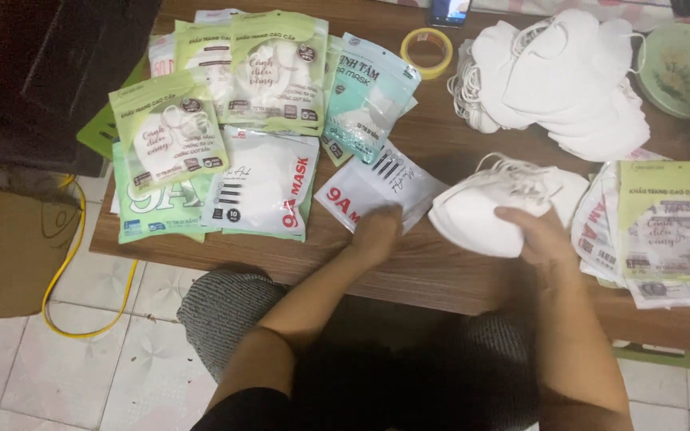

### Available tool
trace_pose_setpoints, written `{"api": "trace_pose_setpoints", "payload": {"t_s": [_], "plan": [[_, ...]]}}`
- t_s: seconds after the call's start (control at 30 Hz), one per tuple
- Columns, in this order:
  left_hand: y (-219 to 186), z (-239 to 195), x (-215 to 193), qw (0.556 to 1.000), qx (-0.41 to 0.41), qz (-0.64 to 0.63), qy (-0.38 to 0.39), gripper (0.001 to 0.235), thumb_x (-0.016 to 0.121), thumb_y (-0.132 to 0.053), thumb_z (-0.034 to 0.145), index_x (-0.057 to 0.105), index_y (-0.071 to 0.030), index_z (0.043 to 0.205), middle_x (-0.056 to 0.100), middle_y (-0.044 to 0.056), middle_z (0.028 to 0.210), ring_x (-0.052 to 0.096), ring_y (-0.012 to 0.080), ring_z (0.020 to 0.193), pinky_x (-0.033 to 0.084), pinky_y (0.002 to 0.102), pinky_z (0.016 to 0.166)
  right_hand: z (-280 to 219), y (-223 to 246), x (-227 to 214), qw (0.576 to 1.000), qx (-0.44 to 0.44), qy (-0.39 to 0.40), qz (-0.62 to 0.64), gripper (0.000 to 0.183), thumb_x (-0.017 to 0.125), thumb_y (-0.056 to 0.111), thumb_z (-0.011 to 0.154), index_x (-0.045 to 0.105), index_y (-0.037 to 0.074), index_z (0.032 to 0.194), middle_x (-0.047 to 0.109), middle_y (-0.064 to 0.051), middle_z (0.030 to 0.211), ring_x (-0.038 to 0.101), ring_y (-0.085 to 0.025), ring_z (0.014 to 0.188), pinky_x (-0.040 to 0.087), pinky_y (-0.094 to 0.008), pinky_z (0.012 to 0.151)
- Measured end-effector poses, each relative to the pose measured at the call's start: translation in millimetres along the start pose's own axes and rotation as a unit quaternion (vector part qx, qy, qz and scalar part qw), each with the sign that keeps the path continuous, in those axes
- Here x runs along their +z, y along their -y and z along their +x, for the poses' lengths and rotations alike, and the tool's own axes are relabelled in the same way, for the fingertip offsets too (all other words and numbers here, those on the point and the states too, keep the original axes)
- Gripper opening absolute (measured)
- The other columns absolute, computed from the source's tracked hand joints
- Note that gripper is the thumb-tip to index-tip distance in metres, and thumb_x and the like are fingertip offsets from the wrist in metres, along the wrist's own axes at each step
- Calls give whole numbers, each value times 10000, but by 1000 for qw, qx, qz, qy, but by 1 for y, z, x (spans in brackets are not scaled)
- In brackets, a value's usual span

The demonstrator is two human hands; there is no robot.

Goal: Folding face masks and organizing them into stacks for packaging on a wooden table.

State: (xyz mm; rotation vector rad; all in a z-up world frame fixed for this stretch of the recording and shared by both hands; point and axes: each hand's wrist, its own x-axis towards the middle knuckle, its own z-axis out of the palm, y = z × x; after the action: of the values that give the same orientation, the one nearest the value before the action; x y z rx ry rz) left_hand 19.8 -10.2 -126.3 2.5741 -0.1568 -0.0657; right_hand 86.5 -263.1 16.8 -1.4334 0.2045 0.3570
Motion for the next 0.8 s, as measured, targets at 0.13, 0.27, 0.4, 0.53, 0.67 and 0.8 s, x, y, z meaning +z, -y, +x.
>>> {"api": "trace_pose_setpoints", "payload": {"t_s": [0.13,0.27,0.4,0.53,0.67,0.8], "plan": [[-44,-8,-50,965,-146,-202,81,470,614,-243,974,566,-98,1418,655,166,1283,625,315,1235,474,462,1053,28,-69,-3,993,55,97,35,740,796,-6,683,580,108,1381,671,-113,1245,680,-362,1062,557,-555,932],[-65,-17,-72,947,-134,-292,8,544,647,-281,957,539,-14,1419,614,247,1329,560,394,1293,406,500,1118,39,-101,10,983,111,139,54,687,781,-27,719,606,100,1372,692,-160,1217,690,-400,1021,551,-583,913],[-76,-24,-77,907,-106,-401,-73,668,688,-330,936,506,93,1420,564,353,1387,479,496,1367,319,551,1200,47,-96,6,984,94,149,27,684,792,-9,732,602,101,1380,697,-170,1200,696,-373,998,556,-579,899],[-62,-24,-61,908,-115,-390,-105,417,646,-301,968,592,-85,1321,707,220,1148,669,377,1092,524,492,927,23,-61,9,989,58,115,-68,687,801,20,763,566,47,1408,677,-155,1217,663,-339,1046,524,-543,955],[-53,-20,-43,877,-119,-436,-161,303,515,-122,1019,632,-45,1289,724,231,1125,679,342,1121,540,465,966,24,-54,-19,972,25,99,-211,562,787,68,843,577,-37,1354,677,-193,1166,639,-331,1039,501,-546,992],[-41,-13,-33,891,-111,-410,-163,278,481,-182,1072,629,-59,1273,744,198,989,713,259,989,582,417,866,12,-40,17,915,-59,135,-375,414,721,69,867,661,-34,1264,705,-301,1115,654,-435,1121,497,-582,1001]]}}
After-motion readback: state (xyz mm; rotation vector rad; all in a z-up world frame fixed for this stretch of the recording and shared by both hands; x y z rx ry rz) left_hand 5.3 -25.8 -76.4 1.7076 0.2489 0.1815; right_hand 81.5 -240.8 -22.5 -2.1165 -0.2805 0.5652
